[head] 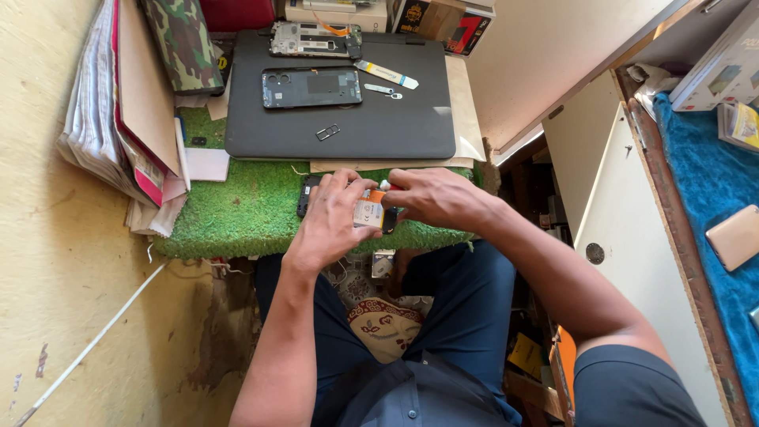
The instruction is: The person removes the SIM tray from a smartphone, then separates the back cover from the chassis. They use a screwdriver to remove screws from the back of the phone and later use a toothbrush to clean the battery area and internal components.
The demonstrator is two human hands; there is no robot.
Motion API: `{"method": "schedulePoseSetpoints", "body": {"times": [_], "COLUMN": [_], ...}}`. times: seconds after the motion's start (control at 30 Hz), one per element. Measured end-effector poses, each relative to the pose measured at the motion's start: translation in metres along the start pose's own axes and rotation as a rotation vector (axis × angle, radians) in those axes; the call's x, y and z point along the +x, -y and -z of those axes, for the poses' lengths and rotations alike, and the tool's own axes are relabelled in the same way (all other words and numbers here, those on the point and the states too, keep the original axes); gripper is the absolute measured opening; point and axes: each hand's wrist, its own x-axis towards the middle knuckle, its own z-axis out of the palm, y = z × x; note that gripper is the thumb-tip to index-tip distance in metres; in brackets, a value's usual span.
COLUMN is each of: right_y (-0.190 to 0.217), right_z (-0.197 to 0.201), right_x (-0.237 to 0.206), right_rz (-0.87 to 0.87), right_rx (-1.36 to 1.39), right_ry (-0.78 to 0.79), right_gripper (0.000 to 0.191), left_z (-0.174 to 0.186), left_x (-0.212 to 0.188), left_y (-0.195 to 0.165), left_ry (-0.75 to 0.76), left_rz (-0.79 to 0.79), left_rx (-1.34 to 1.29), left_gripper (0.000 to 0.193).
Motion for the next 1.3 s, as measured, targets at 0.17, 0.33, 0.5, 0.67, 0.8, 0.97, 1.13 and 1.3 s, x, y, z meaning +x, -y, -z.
{"method": "schedulePoseSetpoints", "body": {"times": [0.17,0.33,0.5,0.67,0.8,0.97,1.13,1.3], "right_y": [-0.002,-0.003,-0.004,-0.013,-0.024,-0.029,-0.025,-0.025], "right_z": [0.011,0.024,0.027,0.016,0.001,-0.025,-0.049,-0.054], "right_x": [0.016,0.027,0.026,0.016,0.001,-0.025,-0.041,-0.042], "right_rz": [0.063,0.054,0.042,0.008,0.012,-0.042,-0.107,-0.121], "right_rx": [0.034,0.094,0.124,0.132,0.121,0.197,0.316,0.369], "right_ry": [0.06,0.171,0.174,0.099,-0.05,-0.367,-0.571,-0.599], "right_gripper": [0.036,0.035,0.034,0.025,0.022,0.017,0.017,0.019], "left_z": [-0.001,0.0,-0.001,0.001,0.001,-0.009,-0.025,-0.031], "left_x": [0.0,0.001,0.001,0.0,0.001,0.006,0.012,0.02], "left_y": [0.0,0.002,0.003,0.0,-0.007,-0.016,-0.019,-0.015], "left_ry": [-0.001,-0.013,-0.027,0.003,0.052,0.054,-0.004,0.011], "left_rz": [-0.001,-0.017,-0.036,-0.014,0.026,-0.017,-0.162,-0.197], "left_rx": [0.014,0.017,0.003,0.02,0.035,0.03,0.018,0.059], "left_gripper": [0.079,0.076,0.078,0.074,0.075,0.081,0.078,0.08]}}
